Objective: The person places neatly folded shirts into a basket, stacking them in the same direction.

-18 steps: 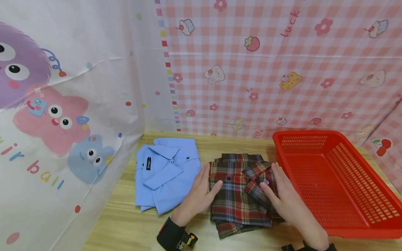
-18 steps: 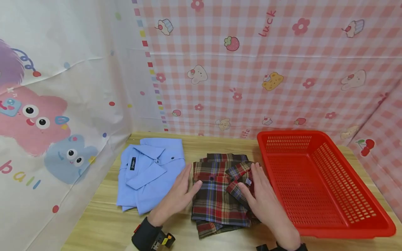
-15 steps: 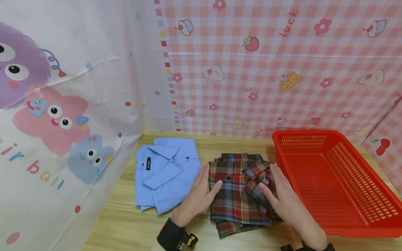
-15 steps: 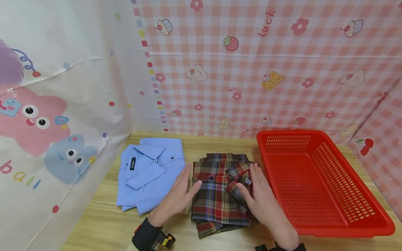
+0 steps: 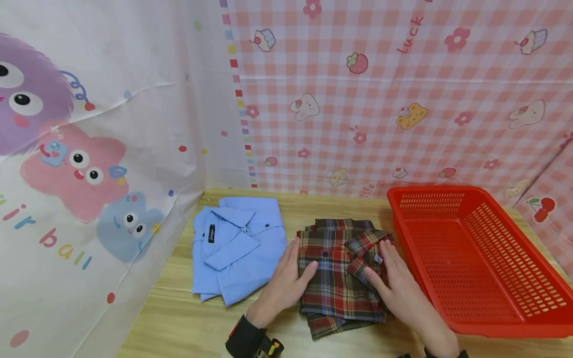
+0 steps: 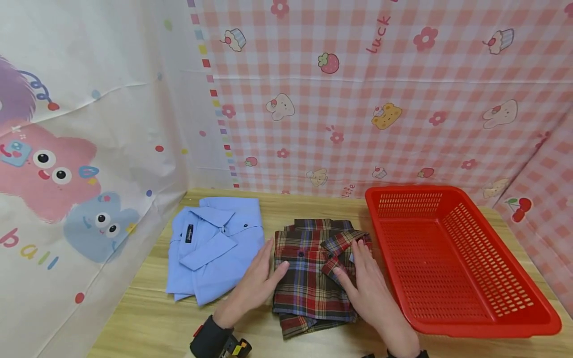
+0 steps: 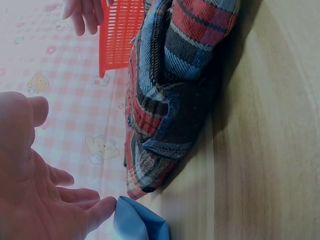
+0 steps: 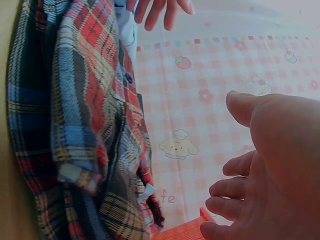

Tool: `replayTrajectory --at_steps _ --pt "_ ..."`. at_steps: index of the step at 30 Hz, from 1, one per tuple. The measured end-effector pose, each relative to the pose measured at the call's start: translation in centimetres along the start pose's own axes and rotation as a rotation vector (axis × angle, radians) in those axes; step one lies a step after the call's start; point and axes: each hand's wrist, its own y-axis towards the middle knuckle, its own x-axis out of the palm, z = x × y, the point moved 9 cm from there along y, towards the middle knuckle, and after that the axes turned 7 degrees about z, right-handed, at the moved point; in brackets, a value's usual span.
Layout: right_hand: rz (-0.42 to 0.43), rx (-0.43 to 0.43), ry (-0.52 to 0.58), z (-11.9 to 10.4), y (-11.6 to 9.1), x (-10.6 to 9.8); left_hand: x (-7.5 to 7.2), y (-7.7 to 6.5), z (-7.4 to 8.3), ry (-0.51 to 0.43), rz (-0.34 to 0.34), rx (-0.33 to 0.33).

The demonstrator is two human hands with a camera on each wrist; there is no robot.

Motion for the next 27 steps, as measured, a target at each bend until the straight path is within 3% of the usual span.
replayTrajectory --at_steps 27 --pt "-0.013 0.088 -0.008 2.2 -0.8 1.6 1.4 -0.6 0.1 -0.046 -0.015 -0.020"
